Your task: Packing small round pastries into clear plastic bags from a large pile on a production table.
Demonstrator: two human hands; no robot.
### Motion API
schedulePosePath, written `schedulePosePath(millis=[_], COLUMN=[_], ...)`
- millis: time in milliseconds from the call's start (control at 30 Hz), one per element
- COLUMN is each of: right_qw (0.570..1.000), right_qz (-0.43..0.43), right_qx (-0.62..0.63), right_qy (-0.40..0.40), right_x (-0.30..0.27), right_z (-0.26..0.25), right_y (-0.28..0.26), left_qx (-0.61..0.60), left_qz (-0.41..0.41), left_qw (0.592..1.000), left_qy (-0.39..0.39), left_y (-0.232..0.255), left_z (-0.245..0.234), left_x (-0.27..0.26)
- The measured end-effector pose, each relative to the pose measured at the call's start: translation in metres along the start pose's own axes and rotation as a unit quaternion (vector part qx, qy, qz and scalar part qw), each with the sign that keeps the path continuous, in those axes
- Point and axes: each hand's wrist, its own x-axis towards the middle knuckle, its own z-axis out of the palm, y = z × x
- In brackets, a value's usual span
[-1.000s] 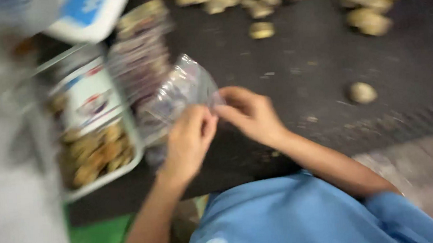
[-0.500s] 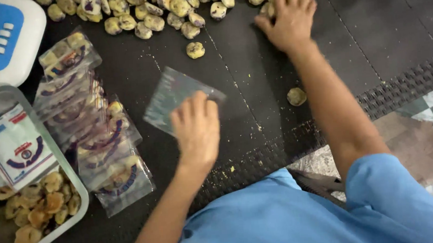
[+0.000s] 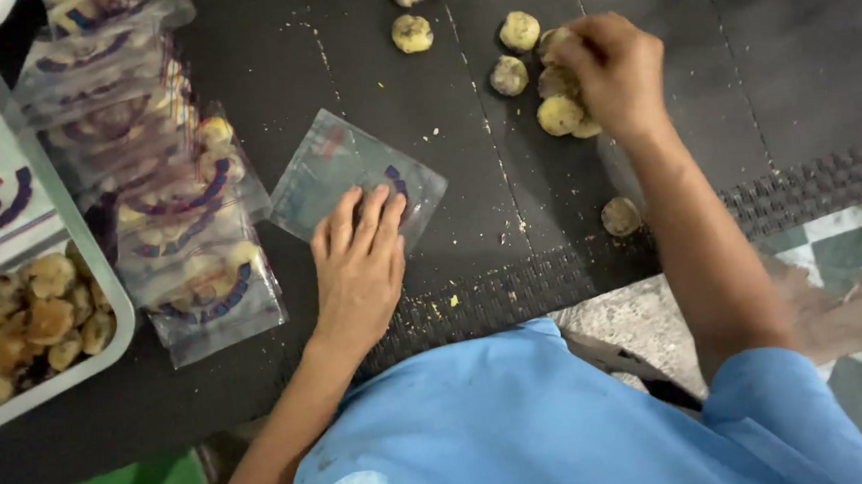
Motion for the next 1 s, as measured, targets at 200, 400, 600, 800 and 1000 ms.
schedulePosePath(millis=[200,400,600,800,1000], right_qw=[0.890,0.901,0.988,0.976,0.986], right_qz=[0.261,0.230,-0.013,-0.206,-0.169], right_qx=[0.374,0.365,0.136,-0.072,0.008], right_qy=[-0.014,-0.037,-0.075,-0.003,-0.009], right_x=[-0.005,-0.031,-0.062,-0.086,-0.096], right_z=[0.001,0.024,0.039,0.069,0.067], right_y=[-0.039,-0.075,-0.127,-0.125,-0.118], left_qx=[0.015,0.027,-0.029,-0.045,-0.095], left_qz=[0.000,-0.014,-0.042,-0.028,0.012], left_qw=[0.998,0.999,0.996,0.994,0.993], left_qy=[0.054,0.032,0.068,0.092,0.074], left_y=[0.000,0.002,0.003,0.012,0.012], left_z=[0.002,-0.001,0.024,0.025,0.024], left_x=[0.004,0.001,0.008,0.016,0.014])
